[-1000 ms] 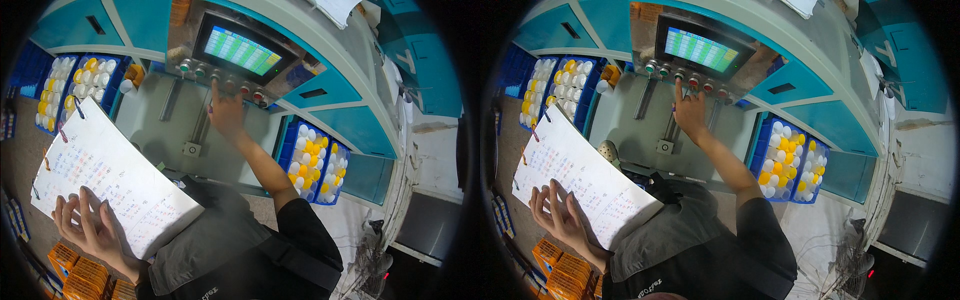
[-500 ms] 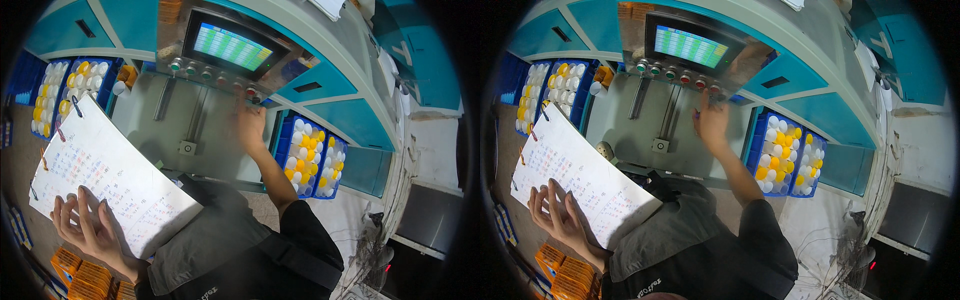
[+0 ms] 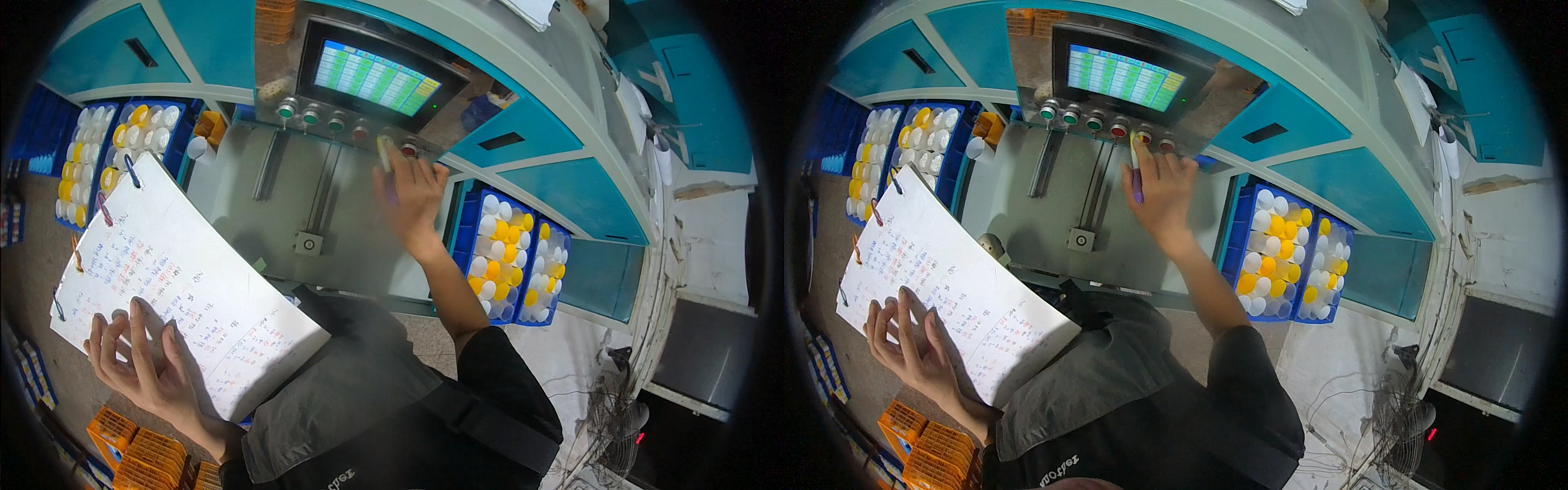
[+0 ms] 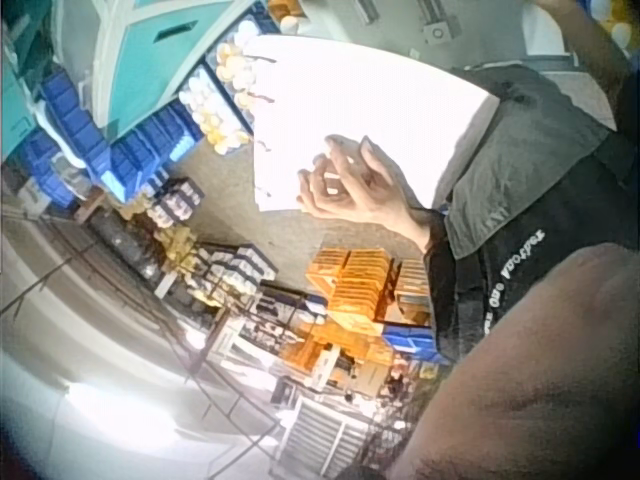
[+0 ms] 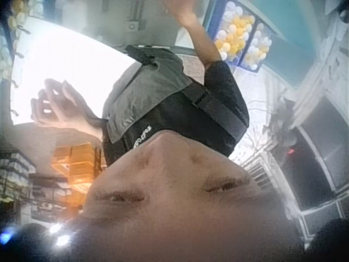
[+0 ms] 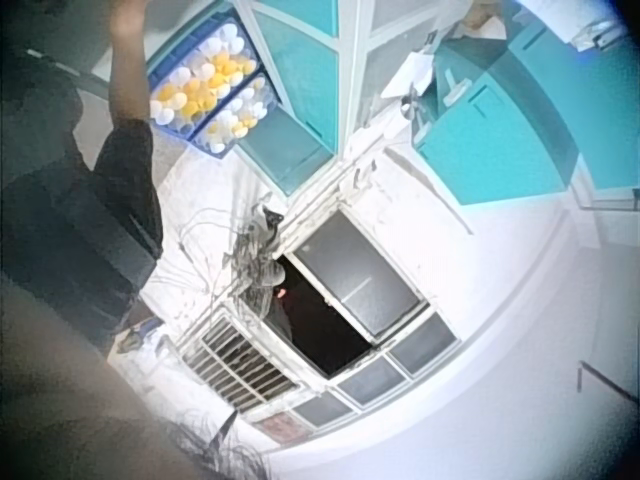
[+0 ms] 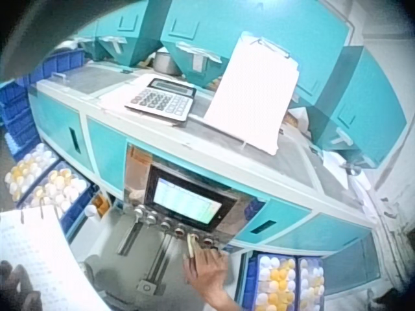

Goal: The person operates a machine's touchscreen interface using a stylus while holding a clipboard with handwritten notes. They repeatedly tap the screen, then move a blue tray of yellow-capped containers from the machine to a nearby table and back.

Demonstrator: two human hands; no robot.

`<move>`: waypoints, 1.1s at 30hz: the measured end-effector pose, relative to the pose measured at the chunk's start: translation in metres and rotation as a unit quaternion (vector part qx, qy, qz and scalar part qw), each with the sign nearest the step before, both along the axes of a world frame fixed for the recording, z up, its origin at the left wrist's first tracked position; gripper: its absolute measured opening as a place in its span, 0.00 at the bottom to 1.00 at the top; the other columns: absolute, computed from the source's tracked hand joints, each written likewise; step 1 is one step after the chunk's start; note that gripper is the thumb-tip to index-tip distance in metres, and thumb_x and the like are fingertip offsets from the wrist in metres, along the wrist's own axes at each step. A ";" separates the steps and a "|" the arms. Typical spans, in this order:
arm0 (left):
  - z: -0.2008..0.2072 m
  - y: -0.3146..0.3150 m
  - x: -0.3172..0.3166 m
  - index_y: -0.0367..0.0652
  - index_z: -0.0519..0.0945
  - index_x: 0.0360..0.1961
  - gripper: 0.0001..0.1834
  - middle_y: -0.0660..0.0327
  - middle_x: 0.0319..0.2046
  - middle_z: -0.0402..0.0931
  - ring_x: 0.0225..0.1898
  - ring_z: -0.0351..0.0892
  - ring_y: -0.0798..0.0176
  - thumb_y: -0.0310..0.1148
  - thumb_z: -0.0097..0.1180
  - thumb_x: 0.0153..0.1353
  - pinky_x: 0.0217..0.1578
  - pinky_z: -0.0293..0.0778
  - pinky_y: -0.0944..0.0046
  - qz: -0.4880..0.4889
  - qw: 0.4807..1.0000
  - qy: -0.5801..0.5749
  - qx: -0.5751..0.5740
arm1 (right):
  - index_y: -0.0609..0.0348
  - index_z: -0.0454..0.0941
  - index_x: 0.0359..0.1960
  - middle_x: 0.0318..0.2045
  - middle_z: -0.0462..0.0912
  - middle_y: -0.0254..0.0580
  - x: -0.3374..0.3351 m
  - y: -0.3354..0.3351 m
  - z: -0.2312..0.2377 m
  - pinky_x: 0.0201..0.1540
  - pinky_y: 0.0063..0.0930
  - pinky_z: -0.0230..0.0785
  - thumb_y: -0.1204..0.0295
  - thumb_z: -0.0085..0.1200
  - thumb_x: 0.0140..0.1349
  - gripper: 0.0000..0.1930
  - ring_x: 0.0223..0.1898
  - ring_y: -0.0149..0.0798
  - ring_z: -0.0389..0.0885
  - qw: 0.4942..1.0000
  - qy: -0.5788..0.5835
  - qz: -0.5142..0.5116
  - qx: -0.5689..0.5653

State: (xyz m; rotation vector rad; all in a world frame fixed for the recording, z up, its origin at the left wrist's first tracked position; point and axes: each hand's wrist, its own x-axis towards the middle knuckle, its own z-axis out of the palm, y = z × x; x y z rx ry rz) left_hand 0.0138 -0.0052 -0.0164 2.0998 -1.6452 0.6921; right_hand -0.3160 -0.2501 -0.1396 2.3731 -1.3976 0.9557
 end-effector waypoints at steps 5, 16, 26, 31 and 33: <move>-0.002 0.002 -0.002 0.60 0.86 0.57 0.26 0.66 0.58 0.74 0.71 0.65 0.57 0.42 0.75 0.55 0.75 0.58 0.42 -0.003 1.000 0.003 -0.015 | 0.51 0.82 0.54 0.37 0.81 0.35 0.007 -0.010 0.032 0.49 0.41 0.60 0.66 0.66 0.59 0.20 0.42 0.39 0.79 0.995 -0.037 0.027 -0.085; 0.000 0.005 -0.001 0.61 0.86 0.57 0.26 0.67 0.56 0.74 0.71 0.65 0.57 0.44 0.75 0.55 0.76 0.56 0.42 0.012 1.000 0.010 0.000 | 0.54 0.66 0.73 0.34 0.86 0.41 0.054 -0.022 -0.032 0.60 0.48 0.66 0.60 0.63 0.61 0.38 0.39 0.44 0.85 0.960 0.197 0.016 0.199; 0.004 0.009 0.010 0.54 0.83 0.61 0.22 0.62 0.62 0.68 0.70 0.64 0.57 0.41 0.67 0.66 0.65 0.76 0.54 -0.008 0.998 -0.026 0.060 | 0.72 0.59 0.73 0.33 0.87 0.49 0.076 -0.023 -0.060 0.61 0.52 0.62 0.58 0.61 0.62 0.43 0.39 0.49 0.85 0.957 0.220 -0.018 0.189; -0.002 0.013 0.017 0.53 0.82 0.62 0.23 0.61 0.62 0.67 0.71 0.62 0.58 0.42 0.66 0.66 0.65 0.77 0.52 -0.004 0.997 -0.044 0.059 | 0.70 0.65 0.70 0.29 0.86 0.46 0.065 -0.011 -0.067 0.57 0.45 0.63 0.59 0.60 0.63 0.37 0.34 0.46 0.85 0.968 0.139 0.011 0.208; -0.003 0.011 0.016 0.54 0.82 0.62 0.23 0.61 0.62 0.67 0.71 0.62 0.58 0.42 0.66 0.66 0.65 0.77 0.52 -0.008 0.998 -0.043 0.054 | 0.67 0.69 0.67 0.29 0.86 0.46 0.058 -0.001 -0.062 0.57 0.45 0.63 0.59 0.59 0.64 0.34 0.35 0.46 0.85 0.975 0.123 0.016 0.186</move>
